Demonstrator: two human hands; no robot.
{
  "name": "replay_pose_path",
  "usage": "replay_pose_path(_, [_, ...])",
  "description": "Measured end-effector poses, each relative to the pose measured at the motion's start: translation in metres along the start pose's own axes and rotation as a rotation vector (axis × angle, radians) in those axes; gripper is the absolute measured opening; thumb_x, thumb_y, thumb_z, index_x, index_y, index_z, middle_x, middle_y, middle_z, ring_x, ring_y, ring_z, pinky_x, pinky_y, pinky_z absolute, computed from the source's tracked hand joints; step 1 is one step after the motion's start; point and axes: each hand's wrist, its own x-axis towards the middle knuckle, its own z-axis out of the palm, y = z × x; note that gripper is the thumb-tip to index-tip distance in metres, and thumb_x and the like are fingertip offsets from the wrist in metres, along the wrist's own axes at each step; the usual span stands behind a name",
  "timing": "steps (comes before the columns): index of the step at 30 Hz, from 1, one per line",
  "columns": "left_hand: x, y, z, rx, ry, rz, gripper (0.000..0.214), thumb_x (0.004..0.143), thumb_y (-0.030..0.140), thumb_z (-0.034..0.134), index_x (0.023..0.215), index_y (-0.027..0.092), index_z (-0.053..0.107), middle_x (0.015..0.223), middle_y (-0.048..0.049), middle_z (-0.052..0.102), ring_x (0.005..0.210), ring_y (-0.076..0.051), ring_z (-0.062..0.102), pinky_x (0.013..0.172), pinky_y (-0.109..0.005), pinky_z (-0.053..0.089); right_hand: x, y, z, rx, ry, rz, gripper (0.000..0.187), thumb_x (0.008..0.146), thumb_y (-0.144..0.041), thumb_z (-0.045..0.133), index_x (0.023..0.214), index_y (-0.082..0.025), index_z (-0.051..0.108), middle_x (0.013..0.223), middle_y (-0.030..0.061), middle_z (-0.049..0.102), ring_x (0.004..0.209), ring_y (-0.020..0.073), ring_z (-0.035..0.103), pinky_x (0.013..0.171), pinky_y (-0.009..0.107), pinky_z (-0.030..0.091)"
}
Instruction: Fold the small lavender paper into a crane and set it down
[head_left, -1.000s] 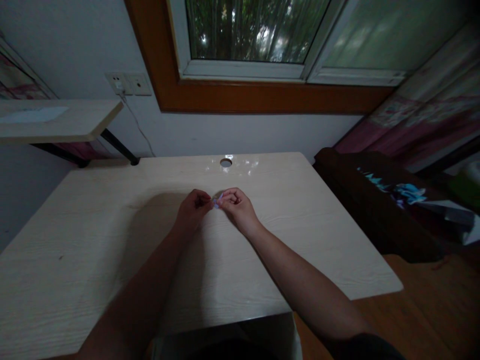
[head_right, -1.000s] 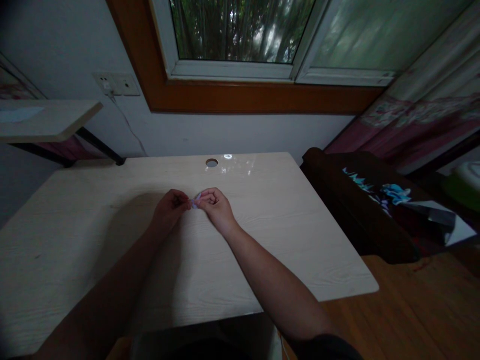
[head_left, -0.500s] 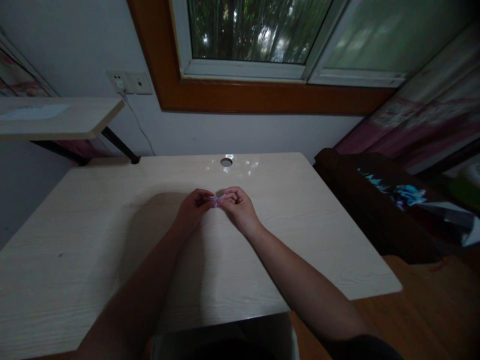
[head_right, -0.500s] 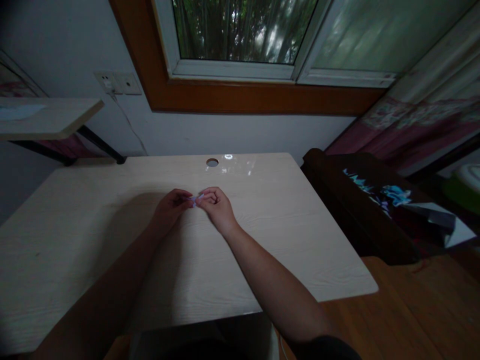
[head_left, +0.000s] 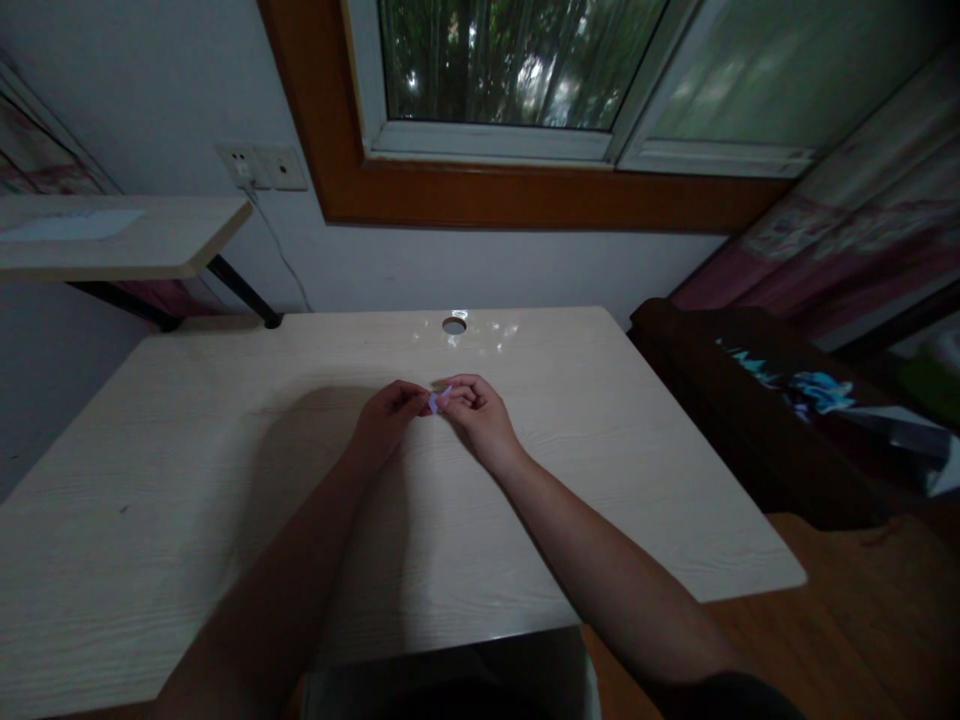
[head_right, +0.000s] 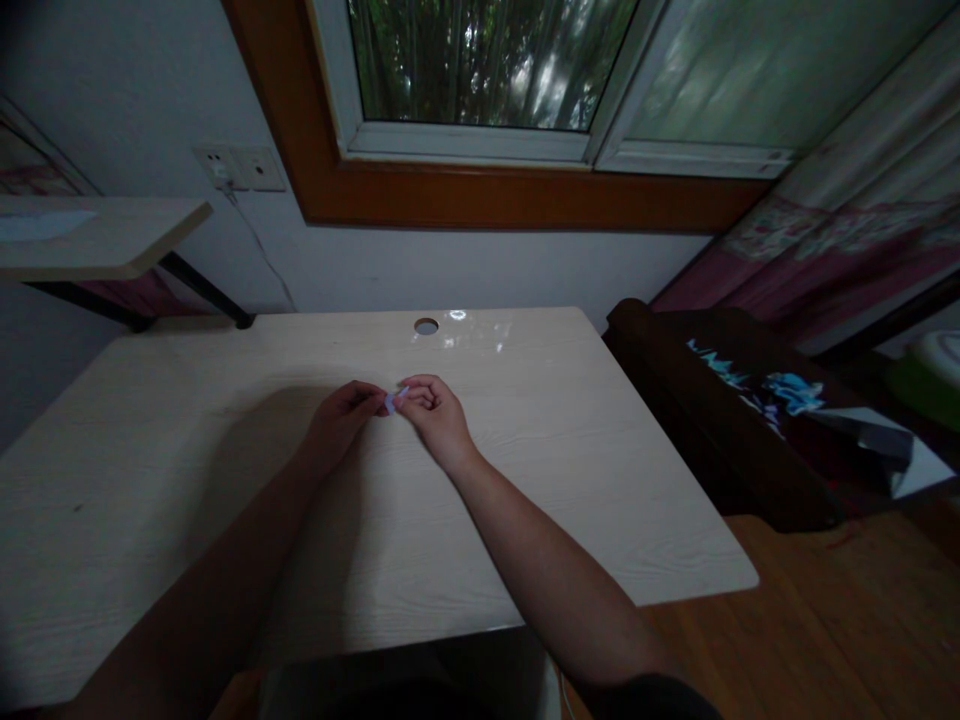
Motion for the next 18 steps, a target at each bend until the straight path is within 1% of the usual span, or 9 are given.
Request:
replay_pose_path(4, [0.002, -0.005, -0.001, -0.004, -0.004, 0.010, 0.023, 0.078, 0.039, 0.071, 0.085, 0.017, 0.066, 0.075, -0.0016, 0.070, 0.073, -0.016, 0.068, 0.074, -0.031, 0.055, 0.000, 0.001, 0.000, -0.008, -0.002, -0.004, 0.038, 0.066, -0.032, 0.083, 0.096, -0.022, 0.064, 0.078, -0.0012, 0.070, 0.071, 0.0139, 0.065, 0.074, 0.031, 0.052])
replay_pose_path(7, [0.002, -0.011, -0.002, -0.009, 0.003, 0.049, 0.024, 0.077, 0.038, 0.073, 0.089, 0.017, 0.066, 0.080, -0.0014, 0.070, 0.074, -0.015, 0.068, 0.075, -0.030, 0.055, 0.000, 0.003, 0.000, 0.000, 0.000, -0.003, 0.038, 0.066, -0.031, 0.083, 0.097, -0.023, 0.064, 0.079, -0.0011, 0.070, 0.072, 0.0140, 0.065, 0.074, 0.031, 0.052])
replay_pose_path(9, [0.002, -0.013, -0.002, -0.015, 0.000, 0.075, 0.025, 0.077, 0.037, 0.073, 0.090, 0.017, 0.066, 0.078, -0.0008, 0.070, 0.074, -0.015, 0.067, 0.074, -0.029, 0.055, 0.000, 0.002, 0.001, 0.008, -0.005, -0.003, 0.037, 0.066, -0.031, 0.083, 0.097, -0.023, 0.064, 0.079, -0.0009, 0.070, 0.073, 0.0140, 0.065, 0.075, 0.031, 0.052])
replay_pose_path(12, [0.000, -0.010, -0.001, -0.002, 0.022, 0.107, 0.022, 0.078, 0.035, 0.072, 0.089, 0.018, 0.066, 0.077, -0.0005, 0.070, 0.072, -0.014, 0.067, 0.073, -0.028, 0.054, -0.001, 0.000, 0.002, 0.021, -0.010, -0.002, 0.037, 0.067, -0.029, 0.082, 0.099, -0.024, 0.064, 0.082, -0.0008, 0.070, 0.074, 0.0138, 0.065, 0.075, 0.030, 0.053])
replay_pose_path(16, [-0.002, -0.004, -0.001, 0.050, 0.074, 0.138, 0.018, 0.080, 0.033, 0.070, 0.088, 0.018, 0.067, 0.079, -0.0014, 0.070, 0.072, -0.014, 0.067, 0.072, -0.027, 0.055, -0.002, -0.001, 0.003, 0.015, -0.008, -0.031, 0.040, 0.068, -0.028, 0.081, 0.103, -0.025, 0.061, 0.096, 0.0007, 0.071, 0.073, 0.0121, 0.064, 0.075, 0.030, 0.054])
replay_pose_path(18, [-0.003, -0.004, -0.002, 0.072, 0.092, 0.153, 0.018, 0.081, 0.033, 0.069, 0.089, 0.018, 0.066, 0.081, -0.0017, 0.070, 0.073, -0.014, 0.067, 0.072, -0.027, 0.055, -0.003, 0.001, 0.002, -0.019, -0.033, -0.046, 0.037, 0.071, -0.029, 0.079, 0.103, -0.026, 0.062, 0.096, 0.0005, 0.071, 0.071, 0.0119, 0.064, 0.074, 0.030, 0.053])
